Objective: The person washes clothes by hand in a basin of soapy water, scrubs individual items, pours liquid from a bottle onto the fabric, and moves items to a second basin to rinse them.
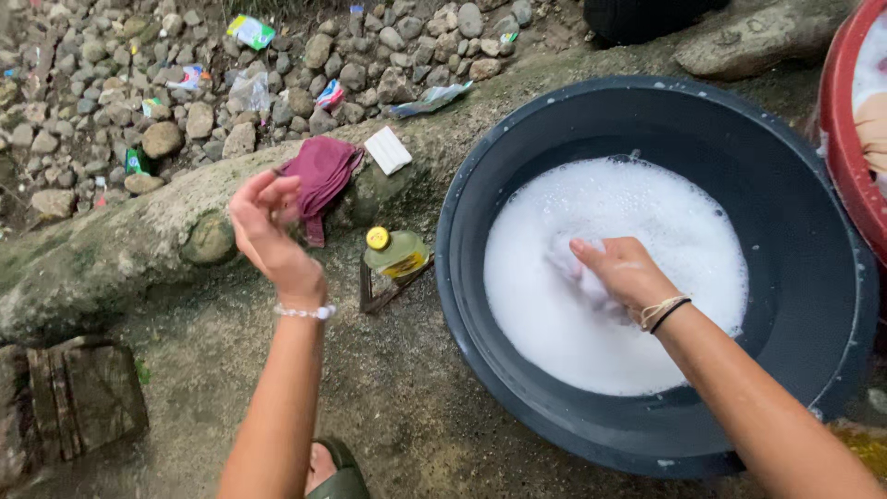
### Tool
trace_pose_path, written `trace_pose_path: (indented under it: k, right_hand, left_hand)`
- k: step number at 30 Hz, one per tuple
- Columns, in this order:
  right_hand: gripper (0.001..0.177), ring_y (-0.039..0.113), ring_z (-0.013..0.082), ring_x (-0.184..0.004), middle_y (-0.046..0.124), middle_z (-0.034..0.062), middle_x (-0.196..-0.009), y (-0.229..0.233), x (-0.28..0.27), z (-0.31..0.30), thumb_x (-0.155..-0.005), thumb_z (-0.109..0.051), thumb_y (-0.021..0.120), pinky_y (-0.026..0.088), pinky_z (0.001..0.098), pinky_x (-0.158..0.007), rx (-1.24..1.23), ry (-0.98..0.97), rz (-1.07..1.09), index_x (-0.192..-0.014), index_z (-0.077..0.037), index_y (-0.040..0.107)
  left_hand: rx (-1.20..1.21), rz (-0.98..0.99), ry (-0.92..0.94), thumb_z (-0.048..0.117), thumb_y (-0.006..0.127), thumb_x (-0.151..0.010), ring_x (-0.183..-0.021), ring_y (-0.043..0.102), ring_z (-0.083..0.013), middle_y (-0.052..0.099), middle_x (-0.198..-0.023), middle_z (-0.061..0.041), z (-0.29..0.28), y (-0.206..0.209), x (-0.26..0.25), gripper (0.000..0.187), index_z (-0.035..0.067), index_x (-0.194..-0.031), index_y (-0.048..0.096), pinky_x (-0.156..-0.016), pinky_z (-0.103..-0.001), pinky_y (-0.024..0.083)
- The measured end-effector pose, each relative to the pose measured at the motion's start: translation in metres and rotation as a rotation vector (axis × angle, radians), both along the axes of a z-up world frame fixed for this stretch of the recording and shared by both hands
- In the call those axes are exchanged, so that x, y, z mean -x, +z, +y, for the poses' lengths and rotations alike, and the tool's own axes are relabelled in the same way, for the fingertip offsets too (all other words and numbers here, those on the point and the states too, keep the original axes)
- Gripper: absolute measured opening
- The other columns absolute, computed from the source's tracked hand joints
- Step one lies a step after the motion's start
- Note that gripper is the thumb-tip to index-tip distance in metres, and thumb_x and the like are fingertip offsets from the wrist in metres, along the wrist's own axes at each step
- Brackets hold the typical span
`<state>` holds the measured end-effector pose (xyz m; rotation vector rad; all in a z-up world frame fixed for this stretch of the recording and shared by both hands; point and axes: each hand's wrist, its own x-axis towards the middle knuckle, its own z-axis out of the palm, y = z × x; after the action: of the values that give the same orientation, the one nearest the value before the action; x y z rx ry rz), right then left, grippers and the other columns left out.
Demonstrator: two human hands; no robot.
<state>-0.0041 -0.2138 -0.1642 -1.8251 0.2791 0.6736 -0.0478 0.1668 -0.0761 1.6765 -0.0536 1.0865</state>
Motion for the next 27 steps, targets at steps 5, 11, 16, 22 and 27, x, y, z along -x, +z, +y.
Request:
trace_pose_path:
  k: [5, 11, 16, 22, 27]
  right_hand:
    - [0.051, 0.057, 0.0157, -0.052, 0.065, 0.0105, -0.070, 0.020, -0.007, -0.003, -0.098, -0.047, 0.060, 0.044, 0.0276, -0.044, -0.060, 0.234, -0.146, -0.086, 0.001, 0.073]
    - [0.028, 0.064, 0.0063, -0.065, 0.074, 0.0008, -0.079, 0.064, -0.004, -0.037, -0.076, -0.020, 0.082, 0.049, 0.0222, -0.055, -0.321, 0.374, -0.337, -0.099, -0.005, 0.075]
    - [0.038, 0.059, 0.0195, -0.064, 0.067, 0.0144, -0.079, 0.062, 0.019, -0.065, -0.078, -0.011, 0.087, 0.045, 0.0322, -0.056, -0.209, 0.257, -0.281, -0.110, 0.006, 0.075]
    - [0.030, 0.068, 0.0165, -0.093, 0.073, 0.0095, -0.097, 0.001, 0.041, -0.066, -0.079, -0.012, 0.068, 0.054, 0.0306, -0.087, -0.903, -0.010, -0.269, -0.105, 0.002, 0.071]
    - [0.025, 0.063, 0.0235, -0.094, 0.066, 0.0105, -0.095, -0.049, 0.049, -0.051, -0.101, -0.025, 0.057, 0.052, 0.0352, -0.084, -1.781, -0.119, -0.276, -0.103, 0.000, 0.062]
  left_hand:
    - [-0.199, 0.332, -0.437, 0.024, 0.042, -0.109, -0.094, 0.077, -0.0205, 0.077, -0.104, -0.012, -0.121, -0.010, -0.028, 0.036, 0.001, -0.110, 0.070, -0.086, -0.035, 0.062]
    - [-0.541, 0.676, -0.824, 0.041, 0.048, -0.107, -0.085, 0.067, -0.0211, 0.070, -0.090, -0.017, -0.226, -0.046, -0.074, 0.051, -0.002, -0.100, 0.073, -0.077, -0.035, 0.051]
    - [-0.480, 0.861, -0.924, 0.046, 0.069, -0.094, -0.050, 0.047, -0.0094, 0.057, -0.053, -0.005, -0.228, -0.023, -0.070, 0.055, 0.002, -0.061, 0.074, -0.046, -0.032, 0.034]
    - [0.832, 0.578, -0.989, 0.028, 0.070, -0.101, -0.061, 0.055, -0.0112, 0.061, -0.069, 0.002, -0.247, -0.071, -0.082, 0.031, 0.006, -0.080, 0.065, -0.054, -0.030, 0.044]
    - [-0.307, 0.367, -0.236, 0.022, 0.058, -0.094, -0.065, 0.061, -0.0262, 0.060, -0.070, -0.008, -0.362, -0.147, -0.036, 0.020, 0.008, -0.081, 0.060, -0.059, -0.044, 0.047]
